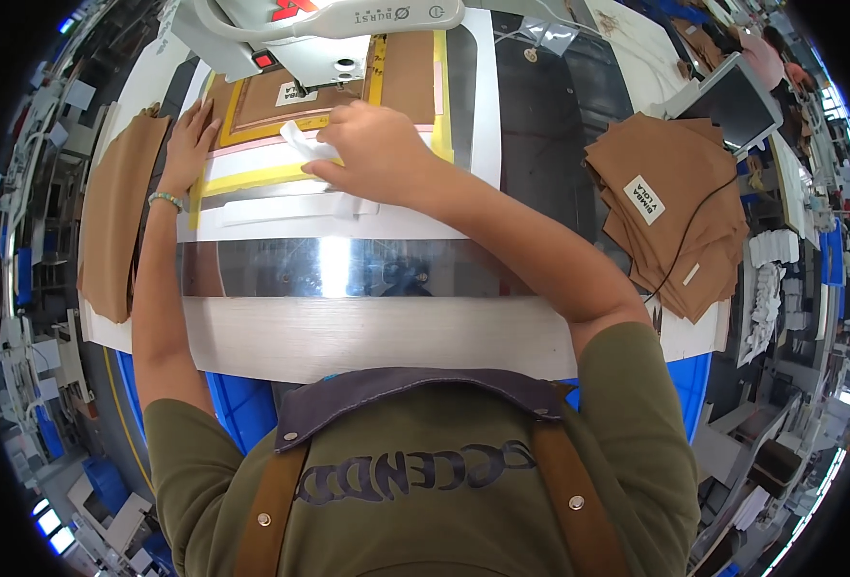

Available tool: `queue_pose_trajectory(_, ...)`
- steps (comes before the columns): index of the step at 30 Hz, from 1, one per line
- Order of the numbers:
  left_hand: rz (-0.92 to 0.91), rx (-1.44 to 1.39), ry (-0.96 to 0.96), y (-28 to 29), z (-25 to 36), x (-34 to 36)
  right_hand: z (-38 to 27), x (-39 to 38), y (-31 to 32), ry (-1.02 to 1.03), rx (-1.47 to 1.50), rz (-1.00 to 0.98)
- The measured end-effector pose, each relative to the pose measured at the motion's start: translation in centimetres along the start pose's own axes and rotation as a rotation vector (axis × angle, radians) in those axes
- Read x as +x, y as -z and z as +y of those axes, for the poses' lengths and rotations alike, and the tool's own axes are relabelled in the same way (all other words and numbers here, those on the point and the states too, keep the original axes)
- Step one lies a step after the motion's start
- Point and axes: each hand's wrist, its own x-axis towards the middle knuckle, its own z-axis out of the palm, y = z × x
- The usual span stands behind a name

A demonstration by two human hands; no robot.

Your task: The recorder is using an industrial sewing machine to sew labels onto brown leather or fabric pieces.

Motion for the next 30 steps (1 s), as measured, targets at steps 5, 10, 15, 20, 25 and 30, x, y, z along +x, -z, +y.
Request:
queue_pose_trajectory(5,-0.001,0.157,0.005,-0.4,1.0,-0.7,0.6,-0.6,0.8,-0.099,0.202,-0.173)
queue_pose_trajectory(10,-0.026,0.350,-0.003,0.3,2.5,-0.5,2.4,-3.4,8.4,-0.582,1.002,-0.106)
queue_pose_trajectory(15,0.088,0.295,-0.168,-0.4,7.7,-0.1,3.4,-6.2,11.8,-0.669,1.406,-0.038)
queue_pose_trajectory(20,0.044,0.069,0.051,0.7,15.4,0.7,2.5,-7.6,9.7,-0.794,1.007,-0.248)
queue_pose_trajectory(25,0.048,-0.018,0.182,-0.3,17.2,1.8,2.6,-8.1,8.7,-0.598,0.736,-0.312)
queue_pose_trajectory(30,-0.058,-0.172,0.115,-1.1,19.2,2.8,2.4,-7.9,8.6,-0.599,0.823,-0.346)
